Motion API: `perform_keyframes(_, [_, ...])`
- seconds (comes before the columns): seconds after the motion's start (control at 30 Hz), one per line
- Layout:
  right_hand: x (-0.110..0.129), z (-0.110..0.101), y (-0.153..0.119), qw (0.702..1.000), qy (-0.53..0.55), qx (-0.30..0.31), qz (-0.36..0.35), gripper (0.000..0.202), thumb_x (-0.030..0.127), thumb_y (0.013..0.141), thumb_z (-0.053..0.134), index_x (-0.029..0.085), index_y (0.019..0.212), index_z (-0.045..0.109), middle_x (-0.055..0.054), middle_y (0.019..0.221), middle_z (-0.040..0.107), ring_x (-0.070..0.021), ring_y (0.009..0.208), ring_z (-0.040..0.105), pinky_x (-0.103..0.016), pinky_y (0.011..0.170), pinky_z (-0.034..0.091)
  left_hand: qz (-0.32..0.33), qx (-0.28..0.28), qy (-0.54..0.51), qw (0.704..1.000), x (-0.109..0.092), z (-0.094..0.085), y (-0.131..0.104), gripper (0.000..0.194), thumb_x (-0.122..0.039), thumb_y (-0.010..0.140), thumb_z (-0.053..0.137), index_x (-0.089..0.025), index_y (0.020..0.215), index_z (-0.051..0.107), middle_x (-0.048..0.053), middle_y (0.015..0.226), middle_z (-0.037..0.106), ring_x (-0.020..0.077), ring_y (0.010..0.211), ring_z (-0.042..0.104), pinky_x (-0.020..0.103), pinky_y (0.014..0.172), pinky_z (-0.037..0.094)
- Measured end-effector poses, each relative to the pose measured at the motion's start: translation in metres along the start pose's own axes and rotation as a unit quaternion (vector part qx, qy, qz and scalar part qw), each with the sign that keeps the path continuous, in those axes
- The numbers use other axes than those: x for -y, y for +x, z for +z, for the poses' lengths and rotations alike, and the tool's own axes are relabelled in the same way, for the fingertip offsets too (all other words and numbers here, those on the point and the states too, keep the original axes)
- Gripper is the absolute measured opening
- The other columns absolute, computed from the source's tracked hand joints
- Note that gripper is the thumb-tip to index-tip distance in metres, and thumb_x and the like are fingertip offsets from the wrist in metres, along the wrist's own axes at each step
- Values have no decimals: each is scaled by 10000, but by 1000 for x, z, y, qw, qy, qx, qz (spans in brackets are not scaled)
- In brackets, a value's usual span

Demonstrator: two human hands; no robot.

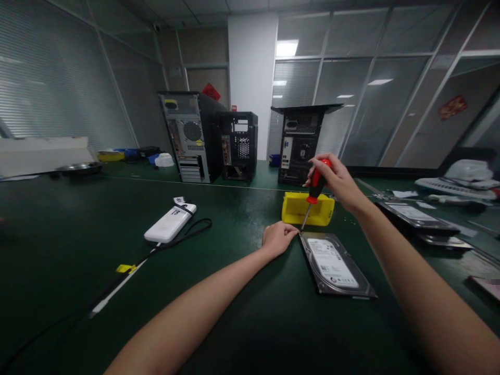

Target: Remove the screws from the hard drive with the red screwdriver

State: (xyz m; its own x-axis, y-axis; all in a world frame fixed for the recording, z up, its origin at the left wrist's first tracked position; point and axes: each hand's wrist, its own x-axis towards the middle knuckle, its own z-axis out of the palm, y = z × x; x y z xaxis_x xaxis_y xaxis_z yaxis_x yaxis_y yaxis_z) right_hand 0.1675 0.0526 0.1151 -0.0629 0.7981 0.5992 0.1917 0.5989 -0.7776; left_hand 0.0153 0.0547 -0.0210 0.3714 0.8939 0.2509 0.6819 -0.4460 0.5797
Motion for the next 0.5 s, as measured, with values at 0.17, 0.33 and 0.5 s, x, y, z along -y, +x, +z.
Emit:
perform_keyframes(0.17, [-3, -3, 1, 1000, -16, 16, 4, 285, 488, 859, 453, 255, 997, 541, 12, 758, 543, -124, 632, 580, -306, 623, 552, -1, 3, -2, 1000, -2, -2, -1, 280, -408, 853, 490, -307, 991, 711, -10, 962, 711, 167, 852, 628, 239, 737, 448])
perform_keyframes(0.33, [-4, -6, 2, 1000, -2, 14, -4, 255, 459, 819, 534, 234, 938, 558, -6, 854, 574, -139, 705, 610, -337, 669, 557, -15, 13, 5, 1000, -3, -4, -1, 278, -404, 858, 492, -310, 1013, 703, -15, 983, 708, 163, 886, 624, 228, 750, 444])
perform_keyframes(0.5, [-2, -3, 1, 1000, 29, 3, -8, 267, 444, 767, 618, 234, 899, 518, 15, 792, 579, -122, 689, 603, -324, 688, 555, -9, 10, 1, 1000, -2, -3, 0, 280, -411, 855, 489, -312, 1002, 707, -14, 967, 710, 168, 880, 623, 236, 752, 445])
